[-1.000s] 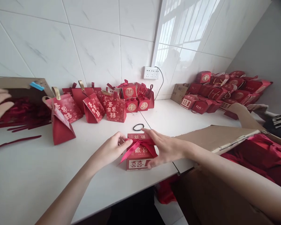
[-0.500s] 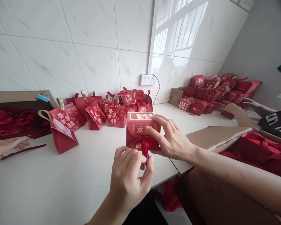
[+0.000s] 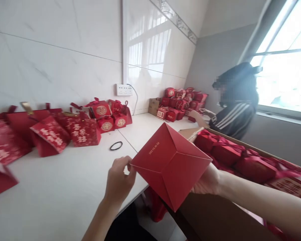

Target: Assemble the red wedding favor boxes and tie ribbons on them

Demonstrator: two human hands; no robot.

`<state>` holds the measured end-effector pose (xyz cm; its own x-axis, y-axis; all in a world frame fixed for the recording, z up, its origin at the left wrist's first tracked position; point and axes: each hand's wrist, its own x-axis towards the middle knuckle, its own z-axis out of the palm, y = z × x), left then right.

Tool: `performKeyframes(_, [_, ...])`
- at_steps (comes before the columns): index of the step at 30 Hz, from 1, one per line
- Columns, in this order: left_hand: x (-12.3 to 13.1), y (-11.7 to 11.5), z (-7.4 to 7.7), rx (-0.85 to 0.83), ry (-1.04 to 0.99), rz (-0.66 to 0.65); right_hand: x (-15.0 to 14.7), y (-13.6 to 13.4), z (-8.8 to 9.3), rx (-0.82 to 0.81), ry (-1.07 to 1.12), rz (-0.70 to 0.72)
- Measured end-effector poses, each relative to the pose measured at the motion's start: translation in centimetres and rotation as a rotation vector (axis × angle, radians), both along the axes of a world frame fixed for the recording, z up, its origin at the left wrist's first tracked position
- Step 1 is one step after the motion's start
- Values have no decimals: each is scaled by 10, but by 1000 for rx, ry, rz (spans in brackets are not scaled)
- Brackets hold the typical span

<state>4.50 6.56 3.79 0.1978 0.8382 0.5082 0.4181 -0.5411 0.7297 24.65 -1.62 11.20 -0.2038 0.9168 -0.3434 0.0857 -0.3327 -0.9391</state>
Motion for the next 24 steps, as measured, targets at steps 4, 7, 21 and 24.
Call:
performKeyframes(4, [55,-12,-6,71,129,-365,15,-32,1,-69,13,-111])
performKeyframes(7, [88,-17,-6,184,167,-428,34,-55,12,-21,129,-255])
performKeyframes(21, [147,-24,-43,336,227,-537,170,-152,-4,385,-1263,-909])
performKeyframes(24, [147,-26,-43,358,233,-517,169,-104,-23,439,-1462,-623])
